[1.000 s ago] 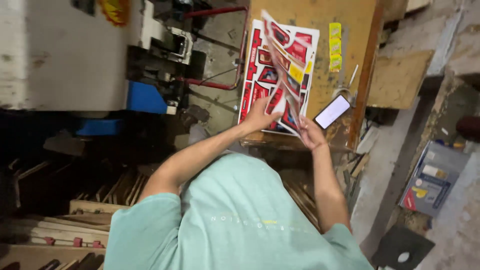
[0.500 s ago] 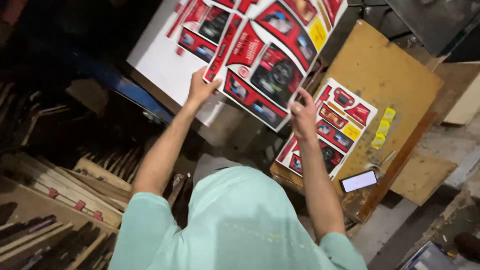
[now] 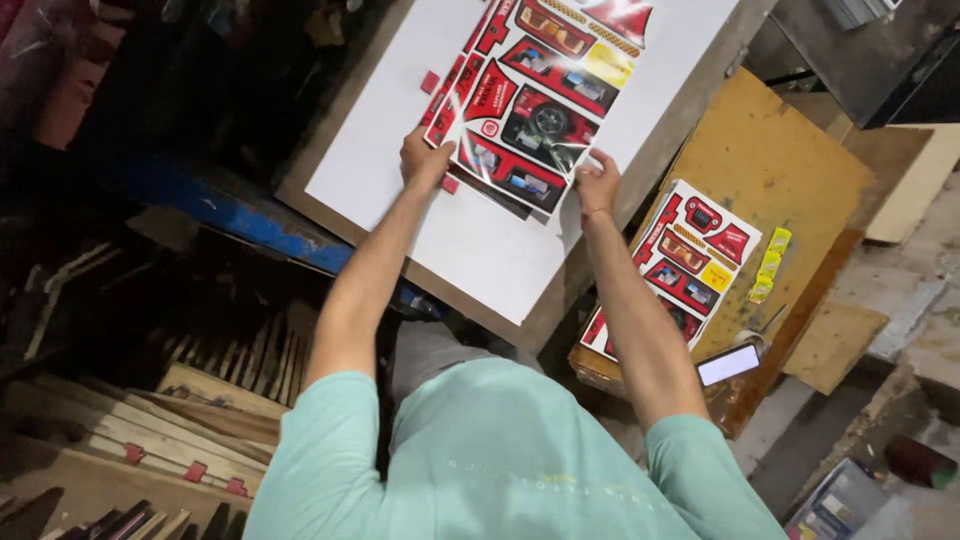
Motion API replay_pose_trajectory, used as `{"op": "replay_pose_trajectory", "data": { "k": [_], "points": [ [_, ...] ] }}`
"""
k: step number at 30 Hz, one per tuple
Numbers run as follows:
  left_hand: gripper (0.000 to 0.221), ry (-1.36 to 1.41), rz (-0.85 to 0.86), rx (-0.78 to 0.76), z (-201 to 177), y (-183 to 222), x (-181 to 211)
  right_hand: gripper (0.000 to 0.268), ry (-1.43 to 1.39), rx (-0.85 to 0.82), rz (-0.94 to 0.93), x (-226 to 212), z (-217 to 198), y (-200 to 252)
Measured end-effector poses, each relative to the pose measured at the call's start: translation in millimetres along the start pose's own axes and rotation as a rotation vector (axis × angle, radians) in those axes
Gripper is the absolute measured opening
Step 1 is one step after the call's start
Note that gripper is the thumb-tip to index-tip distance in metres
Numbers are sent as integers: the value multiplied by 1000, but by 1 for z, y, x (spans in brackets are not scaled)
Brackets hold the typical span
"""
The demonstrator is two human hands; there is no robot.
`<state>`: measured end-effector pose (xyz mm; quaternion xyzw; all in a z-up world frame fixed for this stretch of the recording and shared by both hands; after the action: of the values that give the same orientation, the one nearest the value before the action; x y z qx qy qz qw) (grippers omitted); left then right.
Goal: Handling and stacking printed sticker or decal sheets from a printing or die-cutting machine.
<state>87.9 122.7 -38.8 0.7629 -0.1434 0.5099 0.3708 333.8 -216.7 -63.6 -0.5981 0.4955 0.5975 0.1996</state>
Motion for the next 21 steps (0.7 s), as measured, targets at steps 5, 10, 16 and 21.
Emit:
{"op": "replay_pose_trajectory", "data": {
  "k": [5, 10, 16, 21],
  "points": [
    [22, 333, 21, -289, 61, 46, -36, 41, 123, -9, -192, -114, -64, 76],
    [19, 267, 365, -571, 80, 204, 87, 39, 22, 66, -241, -163, -151, 179],
    [43, 354, 194, -785, 195, 260, 21, 64, -140, -19, -138, -56, -222, 242],
    [37, 196, -169, -926, 291, 264, -95, 65, -76, 136, -268, 131, -298, 268]
  ]
}}
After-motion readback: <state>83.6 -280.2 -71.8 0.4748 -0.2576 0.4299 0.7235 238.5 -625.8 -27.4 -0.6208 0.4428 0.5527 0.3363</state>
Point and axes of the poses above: each hand's wrist, its own y-axis away from the middle knuckle, its own z-axis out of the palm, x = y × z, the point moved 9 cm from there along -y, towards the middle knuckle, and after that the axes turned 11 degrees about -x, right-handed, at the moved point
